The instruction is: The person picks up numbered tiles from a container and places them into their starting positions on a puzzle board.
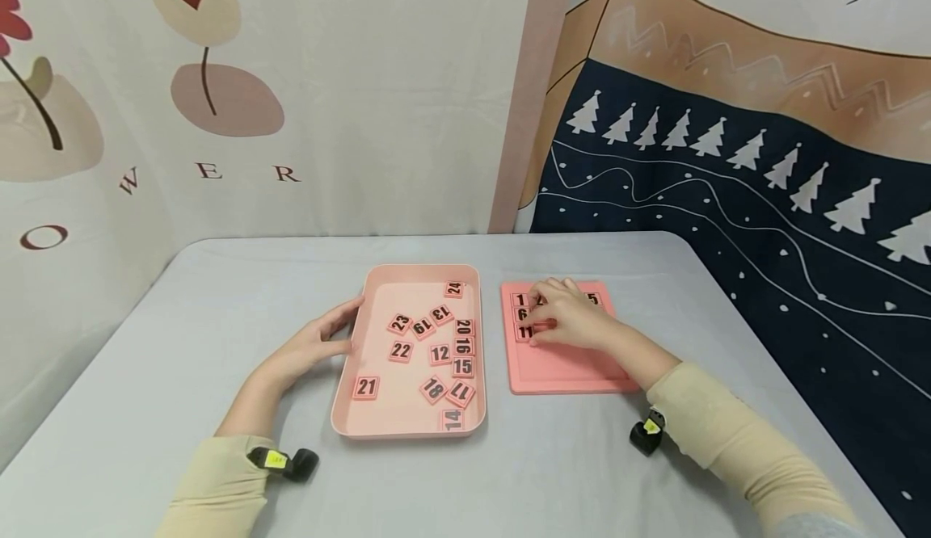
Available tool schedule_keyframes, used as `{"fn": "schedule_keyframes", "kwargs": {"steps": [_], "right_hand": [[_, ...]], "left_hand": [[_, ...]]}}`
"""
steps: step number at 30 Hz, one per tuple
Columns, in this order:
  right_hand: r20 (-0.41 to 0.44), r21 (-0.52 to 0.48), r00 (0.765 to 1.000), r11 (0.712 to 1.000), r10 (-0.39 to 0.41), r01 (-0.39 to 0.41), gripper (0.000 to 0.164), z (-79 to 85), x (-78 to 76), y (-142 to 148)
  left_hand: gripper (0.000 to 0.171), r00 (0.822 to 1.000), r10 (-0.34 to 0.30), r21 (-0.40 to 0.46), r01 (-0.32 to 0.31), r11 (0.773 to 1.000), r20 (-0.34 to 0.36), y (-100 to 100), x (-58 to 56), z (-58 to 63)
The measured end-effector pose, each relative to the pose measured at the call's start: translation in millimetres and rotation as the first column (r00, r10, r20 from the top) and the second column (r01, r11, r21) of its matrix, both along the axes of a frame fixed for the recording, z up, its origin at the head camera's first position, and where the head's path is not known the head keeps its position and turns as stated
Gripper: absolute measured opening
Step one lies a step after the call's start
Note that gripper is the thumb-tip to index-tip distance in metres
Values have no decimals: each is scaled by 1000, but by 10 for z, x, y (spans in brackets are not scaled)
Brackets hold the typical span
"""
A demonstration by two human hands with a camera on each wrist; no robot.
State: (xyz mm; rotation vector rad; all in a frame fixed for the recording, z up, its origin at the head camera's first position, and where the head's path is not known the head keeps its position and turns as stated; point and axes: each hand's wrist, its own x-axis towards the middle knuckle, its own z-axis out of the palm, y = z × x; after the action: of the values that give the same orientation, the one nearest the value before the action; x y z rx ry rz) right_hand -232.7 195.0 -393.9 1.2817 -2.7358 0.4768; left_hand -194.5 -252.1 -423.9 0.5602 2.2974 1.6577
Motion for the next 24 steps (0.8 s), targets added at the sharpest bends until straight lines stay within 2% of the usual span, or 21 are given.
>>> {"fn": "schedule_keyframes", "kwargs": {"steps": [4,12,18,24], "right_hand": [[19,-51,999,998,-29,29,31,0,18,7],[-28,-167,998,984,-62,57,30,70,88,-83],[-56,-267,996,962,-73,56,34,114,189,-305],[-60,-269,996,962,-61,42,32,129,260,-615]], "left_hand": [[74,1000,-3,5,3,1000,-3,-3,-3,-8],[74,1000,-7,7,7,1000,-3,-7,0,5],[74,1000,-8,7,8,1000,0,-5,0,9],[74,1000,-4,8,4,1000,-2,3,2,11]]}}
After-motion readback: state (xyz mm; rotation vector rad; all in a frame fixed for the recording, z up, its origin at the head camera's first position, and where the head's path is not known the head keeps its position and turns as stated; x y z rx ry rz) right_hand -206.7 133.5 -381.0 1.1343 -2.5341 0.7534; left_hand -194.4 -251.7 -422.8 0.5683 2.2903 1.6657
